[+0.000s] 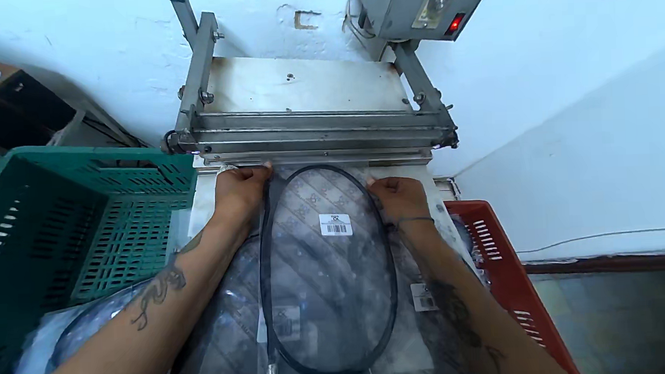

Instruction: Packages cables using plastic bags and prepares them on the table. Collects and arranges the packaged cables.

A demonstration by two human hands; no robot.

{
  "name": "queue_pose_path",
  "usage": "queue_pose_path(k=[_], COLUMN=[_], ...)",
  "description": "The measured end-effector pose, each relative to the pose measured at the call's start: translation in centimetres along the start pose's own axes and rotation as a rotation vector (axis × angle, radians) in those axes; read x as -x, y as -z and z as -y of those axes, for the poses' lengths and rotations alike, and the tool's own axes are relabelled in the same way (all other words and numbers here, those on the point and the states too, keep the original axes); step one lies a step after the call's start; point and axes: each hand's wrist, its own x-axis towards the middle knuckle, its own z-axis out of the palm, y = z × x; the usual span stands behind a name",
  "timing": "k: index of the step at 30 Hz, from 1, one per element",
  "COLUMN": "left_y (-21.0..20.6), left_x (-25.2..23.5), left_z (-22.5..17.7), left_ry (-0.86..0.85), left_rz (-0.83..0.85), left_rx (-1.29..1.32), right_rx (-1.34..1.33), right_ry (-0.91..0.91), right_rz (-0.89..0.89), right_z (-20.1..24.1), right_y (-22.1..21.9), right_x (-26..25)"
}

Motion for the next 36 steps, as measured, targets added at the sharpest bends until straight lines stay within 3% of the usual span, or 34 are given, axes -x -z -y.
queue_pose_path(k=[2, 4, 5, 7, 9, 13, 15, 17, 19, 21, 25, 29, 33, 36], left_y=[2.3, 5.8, 7.4, 9.3, 9.7, 11.5, 12.0, 12.3, 11.8, 9.9, 6.8, 5.1, 1.4, 0.1], left_x=[3.4, 8.0, 10.0, 12.9, 13.9, 14.2, 14.4, 14.7, 14.7, 13.8, 9.9, 4.9, 0.7, 0.2], left_z=[-0.2, 1.4, 2.9, 5.6, 7.3, 7.3, 7.1, 6.0, 3.6, 2.1, 0.5, -0.5, -0.3, -0.1], left_ry=[-0.259, -0.569, -0.616, -0.461, -0.335, -0.337, -0.449, -0.499, -0.419, -0.298, -0.085, -0.147, 0.171, 0.224], left_rz=[0.083, 0.009, -0.043, -0.043, -0.051, -0.058, -0.14, -0.109, 0.1, 0.189, 0.116, 0.155, 0.133, 0.053], left_rx=[-0.186, -0.545, -0.683, -0.798, -0.78, -0.729, -0.647, -0.352, 0.007, 0.139, 0.142, -0.195, 0.159, 0.251], right_rx=[0.095, 0.242, 0.314, 0.433, 0.419, 0.444, 0.333, 0.04, -0.378, -0.57, -0.417, -0.129, -0.005, -0.058], right_ry=[0.111, 0.311, 0.415, 0.538, 0.711, 0.797, 0.825, 0.765, 0.553, 0.322, 0.32, 0.233, 0.148, 0.072], right_rz=[-0.013, -0.168, -0.267, -0.274, -0.171, 0.046, 0.108, 0.205, 0.271, 0.195, -0.014, -0.05, -0.056, -0.051], right_z=[-0.5, -2.1, -3.3, -5.1, -5.8, -7.5, -8.2, -7.5, -5.1, -2.2, -1.4, -0.8, -0.4, -0.3], right_y=[2.4, 4.8, 5.3, 4.6, 1.8, -0.8, -0.2, 0.4, 0.6, 0.7, 0.7, 1.5, 0.3, -0.3], right_x=[2.1, 5.4, 7.1, 10.8, 13.9, 15.6, 14.8, 14.7, 15.0, 15.4, 14.1, 8.6, 2.2, 0.5])
